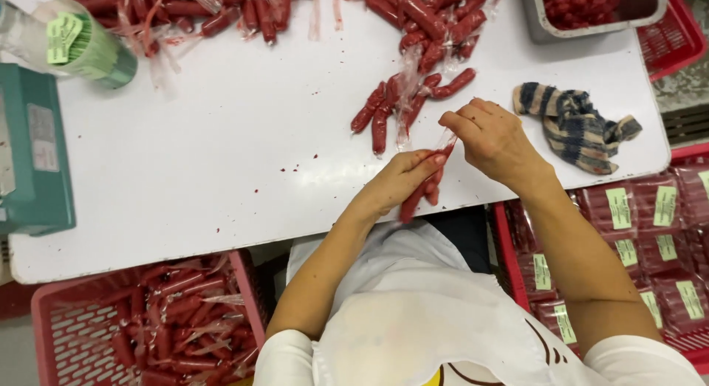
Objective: The person ties links of raw sausage together by hand on a white work table. They pick up individual sausage links, twist them to form a chain, and place the finished bundles on the table. The workspace includes a red basket filled with packaged sausages and a container of raw meat.
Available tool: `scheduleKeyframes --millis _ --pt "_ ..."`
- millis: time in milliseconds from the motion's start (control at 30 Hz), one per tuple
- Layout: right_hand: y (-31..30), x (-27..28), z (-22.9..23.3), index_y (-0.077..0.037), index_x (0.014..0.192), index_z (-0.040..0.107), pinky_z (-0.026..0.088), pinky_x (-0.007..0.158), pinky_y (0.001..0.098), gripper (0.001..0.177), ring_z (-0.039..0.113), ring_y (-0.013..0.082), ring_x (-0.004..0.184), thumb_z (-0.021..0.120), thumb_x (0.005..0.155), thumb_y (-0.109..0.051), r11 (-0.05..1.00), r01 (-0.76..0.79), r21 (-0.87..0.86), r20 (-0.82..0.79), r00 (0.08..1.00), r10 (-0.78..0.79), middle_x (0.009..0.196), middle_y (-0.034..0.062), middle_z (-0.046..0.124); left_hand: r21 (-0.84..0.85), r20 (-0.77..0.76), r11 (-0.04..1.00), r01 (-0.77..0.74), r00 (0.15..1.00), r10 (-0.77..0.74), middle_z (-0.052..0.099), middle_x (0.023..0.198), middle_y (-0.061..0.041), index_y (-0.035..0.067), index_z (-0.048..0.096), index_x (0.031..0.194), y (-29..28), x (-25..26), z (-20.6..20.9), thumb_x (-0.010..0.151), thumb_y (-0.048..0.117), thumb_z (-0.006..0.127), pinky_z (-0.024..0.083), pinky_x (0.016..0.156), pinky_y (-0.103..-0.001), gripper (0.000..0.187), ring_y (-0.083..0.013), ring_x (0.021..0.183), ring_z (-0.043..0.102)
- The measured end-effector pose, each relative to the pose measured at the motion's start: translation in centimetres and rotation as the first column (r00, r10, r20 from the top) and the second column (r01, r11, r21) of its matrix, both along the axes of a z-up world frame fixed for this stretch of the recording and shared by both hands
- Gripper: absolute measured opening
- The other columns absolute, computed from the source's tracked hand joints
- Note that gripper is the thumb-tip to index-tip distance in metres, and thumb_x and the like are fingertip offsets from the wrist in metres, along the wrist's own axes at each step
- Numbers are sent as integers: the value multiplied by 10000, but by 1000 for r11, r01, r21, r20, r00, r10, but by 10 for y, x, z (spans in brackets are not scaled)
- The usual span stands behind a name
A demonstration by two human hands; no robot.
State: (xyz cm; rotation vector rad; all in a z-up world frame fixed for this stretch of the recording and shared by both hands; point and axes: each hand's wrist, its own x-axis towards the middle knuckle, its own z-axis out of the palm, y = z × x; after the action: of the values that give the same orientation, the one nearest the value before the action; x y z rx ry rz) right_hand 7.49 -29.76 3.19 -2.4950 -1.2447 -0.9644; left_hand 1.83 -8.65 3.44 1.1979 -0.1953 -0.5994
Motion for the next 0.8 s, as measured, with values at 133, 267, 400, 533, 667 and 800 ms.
scheduleKeyframes --millis 133,267,400,533,667,800 --pt "35 9 -13 -130 1238 720 525 676 320 343 612 218 768 536 999 33 1000 -11 -18 8 1000 12 813 20 550 91 -102 990 -104 988 113 621 616 -123 12 655 930 52 3 -15 1008 270 632 612 546 -313 270 -251 560 734" --pt "90 -11 57 -103 1456 505 613 756 555 525 667 447 1086 624 946 -59 948 66 -312 -616 746 -254 1434 193 507 77 -266 988 -135 952 150 714 848 -161 -8 628 1196 101 6 -33 1052 284 522 638 611 -328 343 -221 683 742" --pt "121 -27 70 -67 1518 411 600 659 632 581 688 501 946 614 981 -162 991 -130 -11 -671 736 89 1561 221 421 177 -154 962 -207 960 234 728 979 -182 -47 606 1334 103 27 -66 1029 173 599 639 703 -317 376 -229 826 741" --pt "98 4 -19 -27 1332 541 558 659 414 372 684 312 880 590 1022 -226 990 30 -141 -295 953 -71 1071 105 595 436 156 870 -230 971 179 678 855 -93 11 689 1166 62 53 -56 1039 197 513 583 616 -298 286 -175 713 680" --pt "33 46 -69 -114 877 550 459 651 380 111 589 288 838 608 957 -163 995 10 -95 -17 1000 -11 838 39 478 681 559 615 -399 824 -85 637 798 -210 25 635 955 11 74 -26 950 164 461 519 728 -516 222 -433 829 674" --pt "-31 69 -31 -104 772 473 436 695 431 202 546 349 809 643 875 -145 973 -231 27 -99 968 232 792 64 437 558 333 807 -192 943 -6 629 592 -16 212 650 722 -50 102 -43 925 426 476 524 683 -379 342 -240 701 663"
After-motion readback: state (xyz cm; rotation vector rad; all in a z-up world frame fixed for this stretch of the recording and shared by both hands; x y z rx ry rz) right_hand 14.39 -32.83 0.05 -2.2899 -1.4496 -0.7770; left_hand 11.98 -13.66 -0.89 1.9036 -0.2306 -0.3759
